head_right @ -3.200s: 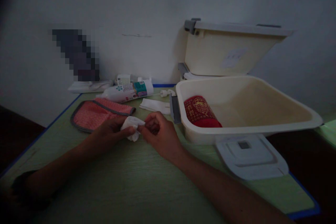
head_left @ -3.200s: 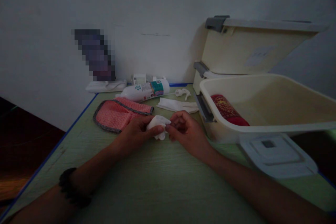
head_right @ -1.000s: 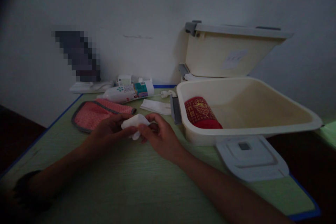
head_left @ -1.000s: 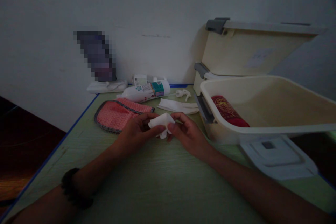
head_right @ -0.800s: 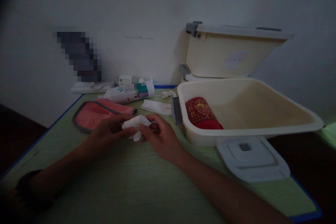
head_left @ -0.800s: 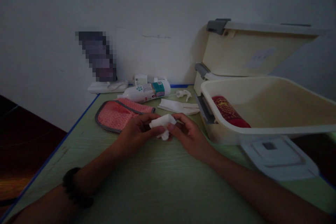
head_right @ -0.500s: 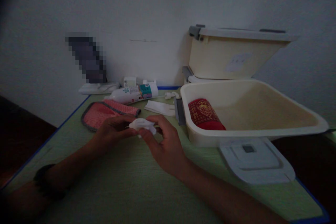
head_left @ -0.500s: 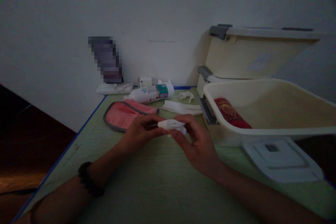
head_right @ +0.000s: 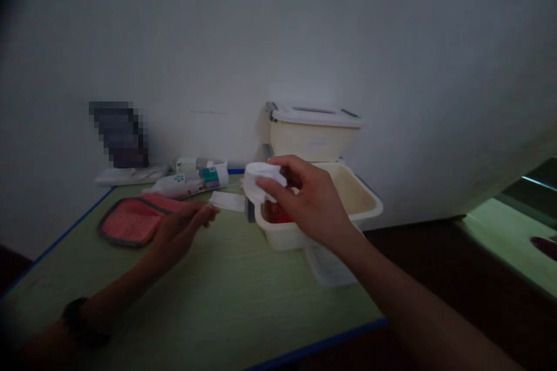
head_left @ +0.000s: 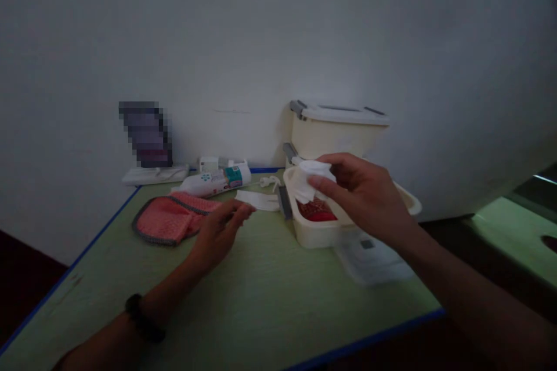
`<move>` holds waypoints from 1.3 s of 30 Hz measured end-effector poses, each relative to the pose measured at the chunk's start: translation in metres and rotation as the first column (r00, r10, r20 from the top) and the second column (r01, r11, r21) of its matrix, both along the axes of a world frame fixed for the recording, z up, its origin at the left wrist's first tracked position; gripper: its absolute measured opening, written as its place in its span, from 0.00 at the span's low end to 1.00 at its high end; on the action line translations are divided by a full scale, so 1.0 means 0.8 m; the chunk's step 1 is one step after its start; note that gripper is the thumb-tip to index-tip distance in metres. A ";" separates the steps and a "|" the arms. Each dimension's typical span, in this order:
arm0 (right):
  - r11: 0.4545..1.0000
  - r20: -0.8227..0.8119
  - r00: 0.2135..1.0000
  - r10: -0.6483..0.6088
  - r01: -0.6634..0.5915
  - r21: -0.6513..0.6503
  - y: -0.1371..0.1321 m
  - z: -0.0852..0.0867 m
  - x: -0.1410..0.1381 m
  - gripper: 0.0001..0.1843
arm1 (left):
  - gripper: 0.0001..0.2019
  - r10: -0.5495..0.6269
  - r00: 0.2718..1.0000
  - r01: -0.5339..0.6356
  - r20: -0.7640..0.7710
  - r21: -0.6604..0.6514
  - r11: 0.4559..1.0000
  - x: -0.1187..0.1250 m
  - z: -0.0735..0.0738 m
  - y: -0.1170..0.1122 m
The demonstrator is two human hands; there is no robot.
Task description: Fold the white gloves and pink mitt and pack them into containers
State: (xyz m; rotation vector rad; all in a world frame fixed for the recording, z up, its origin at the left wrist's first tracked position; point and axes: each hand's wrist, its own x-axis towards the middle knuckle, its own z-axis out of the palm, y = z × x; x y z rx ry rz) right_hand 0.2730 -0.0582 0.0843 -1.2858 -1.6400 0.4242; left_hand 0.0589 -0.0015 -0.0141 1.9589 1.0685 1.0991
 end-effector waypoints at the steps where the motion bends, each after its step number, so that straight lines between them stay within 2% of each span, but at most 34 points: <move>1: 1.000 -0.010 1.000 0.008 -0.009 -0.025 0.005 0.003 0.016 0.15 | 0.11 0.018 0.999 -0.019 0.031 0.041 0.999 0.012 0.005 0.002; 3: 0.995 -0.005 0.999 0.033 -0.033 -0.098 0.015 0.007 0.044 0.17 | 0.08 0.022 0.995 -0.035 0.095 0.135 0.990 0.038 0.016 0.007; 6: 0.979 0.048 0.999 -0.023 0.032 -0.202 0.029 0.009 0.078 0.14 | 0.08 0.000 0.994 -0.025 0.105 0.232 0.972 0.074 0.034 0.025; 9: 0.954 0.082 0.997 0.013 0.013 -0.300 0.046 0.004 0.102 0.11 | 0.12 -0.006 1.000 0.003 0.019 0.182 0.983 0.099 0.046 0.047; 11: 0.921 0.148 0.986 0.073 -0.009 -0.390 0.057 -0.002 0.114 0.11 | 0.15 0.002 1.000 0.002 -0.024 0.140 0.990 0.110 0.047 0.058; 13: 0.884 0.226 0.969 0.096 0.021 -0.468 0.067 -0.010 0.123 0.10 | 0.15 0.005 0.998 0.005 -0.057 0.159 0.987 0.118 0.044 0.061; 17: 0.812 0.302 0.948 0.105 0.094 -0.577 0.085 -0.028 0.139 0.06 | 0.13 -0.062 0.993 0.086 -0.099 0.265 0.960 0.123 0.037 0.054; 20: 0.731 0.344 0.930 0.127 0.147 -0.666 0.102 -0.042 0.151 0.01 | 0.12 -0.120 0.991 0.130 -0.061 0.212 0.968 0.121 0.030 0.050; 22: 0.666 0.347 0.926 0.147 0.166 -0.727 0.112 -0.048 0.157 0.04 | 0.13 -0.145 0.989 0.146 -0.017 0.150 0.978 0.121 0.025 0.051; 28: 0.533 0.174 0.965 0.198 0.043 -0.845 0.120 -0.049 0.148 0.02 | 0.15 -0.175 0.984 0.171 0.033 0.091 0.981 0.121 0.020 0.051; 31: 0.504 0.116 0.970 0.216 -0.009 -0.864 0.116 -0.050 0.139 0.03 | 0.14 -0.178 0.983 0.175 0.044 0.078 0.982 0.122 0.023 0.048; 34: 0.505 0.113 0.966 0.233 -0.021 -0.863 0.115 -0.053 0.133 0.06 | 0.14 -0.191 0.980 0.187 0.062 0.071 0.980 0.123 0.026 0.047; 39: 0.515 0.209 0.947 0.243 0.056 -0.856 0.120 -0.057 0.133 0.08 | 0.13 -0.205 0.975 0.198 0.082 0.083 0.977 0.124 0.027 0.047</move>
